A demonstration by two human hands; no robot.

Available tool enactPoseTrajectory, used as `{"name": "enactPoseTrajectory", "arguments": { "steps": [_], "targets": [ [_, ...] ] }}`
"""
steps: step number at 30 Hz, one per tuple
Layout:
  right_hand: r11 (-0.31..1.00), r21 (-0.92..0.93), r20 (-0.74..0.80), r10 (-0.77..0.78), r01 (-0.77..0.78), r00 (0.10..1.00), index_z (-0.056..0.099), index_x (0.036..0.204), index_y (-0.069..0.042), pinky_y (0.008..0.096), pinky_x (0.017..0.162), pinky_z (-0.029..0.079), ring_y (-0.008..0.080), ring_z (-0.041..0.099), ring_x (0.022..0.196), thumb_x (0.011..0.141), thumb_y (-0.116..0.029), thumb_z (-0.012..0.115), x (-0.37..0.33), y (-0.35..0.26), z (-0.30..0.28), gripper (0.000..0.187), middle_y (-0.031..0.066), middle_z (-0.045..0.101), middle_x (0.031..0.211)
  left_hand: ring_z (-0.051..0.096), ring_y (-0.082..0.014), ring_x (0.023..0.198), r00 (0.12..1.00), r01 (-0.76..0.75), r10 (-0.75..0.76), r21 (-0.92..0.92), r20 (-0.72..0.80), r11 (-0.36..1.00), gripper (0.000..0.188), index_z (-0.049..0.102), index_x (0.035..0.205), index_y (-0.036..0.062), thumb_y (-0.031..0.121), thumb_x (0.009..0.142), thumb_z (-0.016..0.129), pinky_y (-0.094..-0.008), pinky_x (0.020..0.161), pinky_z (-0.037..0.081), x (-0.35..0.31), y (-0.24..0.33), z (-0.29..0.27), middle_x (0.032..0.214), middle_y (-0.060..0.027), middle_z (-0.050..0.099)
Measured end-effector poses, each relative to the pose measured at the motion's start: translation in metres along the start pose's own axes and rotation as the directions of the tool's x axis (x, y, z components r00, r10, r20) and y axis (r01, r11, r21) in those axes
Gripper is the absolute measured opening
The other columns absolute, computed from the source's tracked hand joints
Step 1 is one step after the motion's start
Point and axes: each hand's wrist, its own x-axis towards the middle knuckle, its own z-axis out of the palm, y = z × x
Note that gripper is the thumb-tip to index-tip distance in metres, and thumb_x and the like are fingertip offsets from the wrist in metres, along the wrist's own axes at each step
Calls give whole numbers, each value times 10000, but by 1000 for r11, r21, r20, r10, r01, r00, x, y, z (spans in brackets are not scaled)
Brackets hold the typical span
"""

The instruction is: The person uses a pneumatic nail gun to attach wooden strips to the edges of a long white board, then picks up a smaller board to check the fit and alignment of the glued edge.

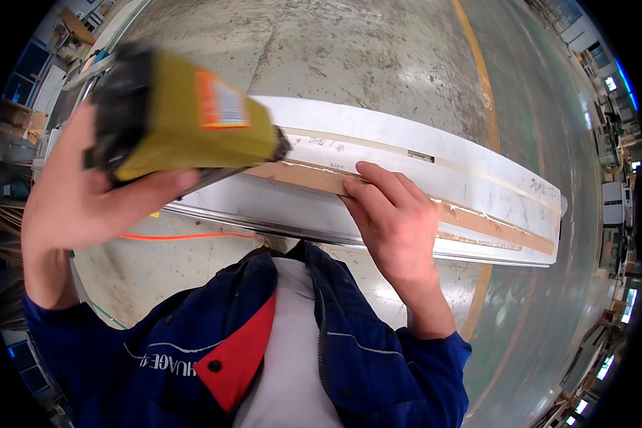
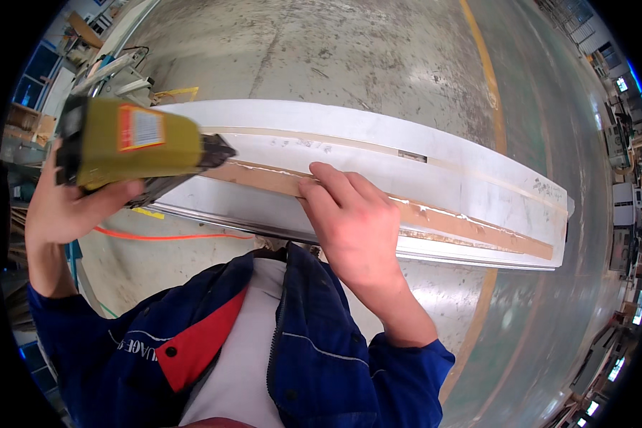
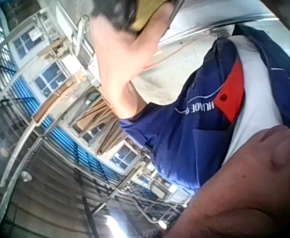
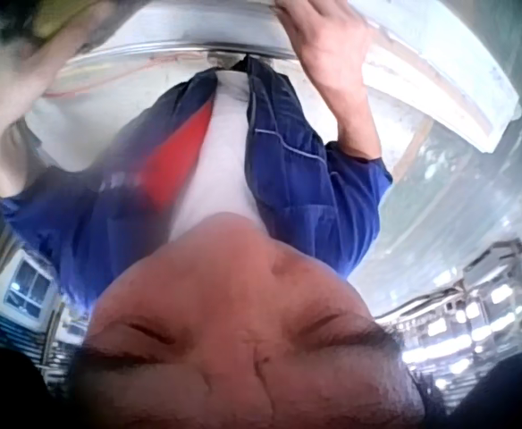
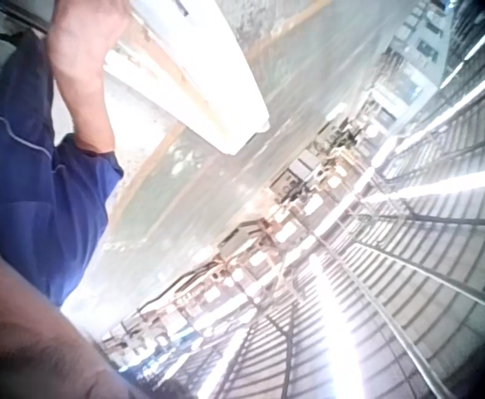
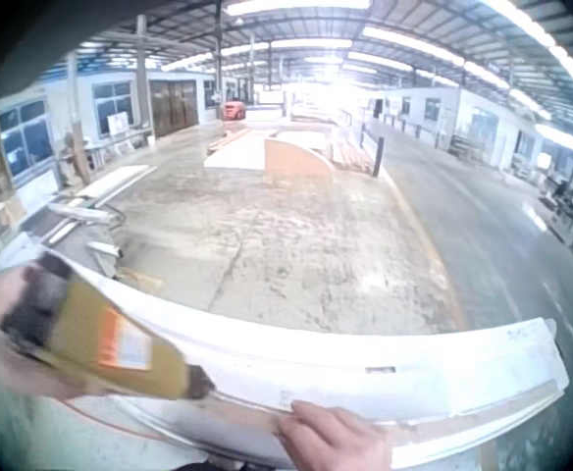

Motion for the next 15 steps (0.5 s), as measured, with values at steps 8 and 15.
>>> {"name": "enactPoseTrajectory", "arguments": {
  "steps": [8,15],
  "targets": [
    [988,-147,-138,-66,46,988,682,929,-75,333,617,539,237,666,741,651,-61,794,4,-15,23,300,78,713,1024,674,-294,768,938,346,-342,102,-54,933,453,647,1097,3,188,742,861,-371,696,525,-123,-74,26,921,-156,693],
    [902,-420,-168,-182,97,969,690,1000,-48,399,724,588,333,693,825,717,-111,819,2,-32,41,318,145,705,1053,645,-453,812,717,697,-683,-125,142,706,262,693,921,-27,182,771,742,-462,728,533,-213,-217,143,814,-271,666]
  ]
}}
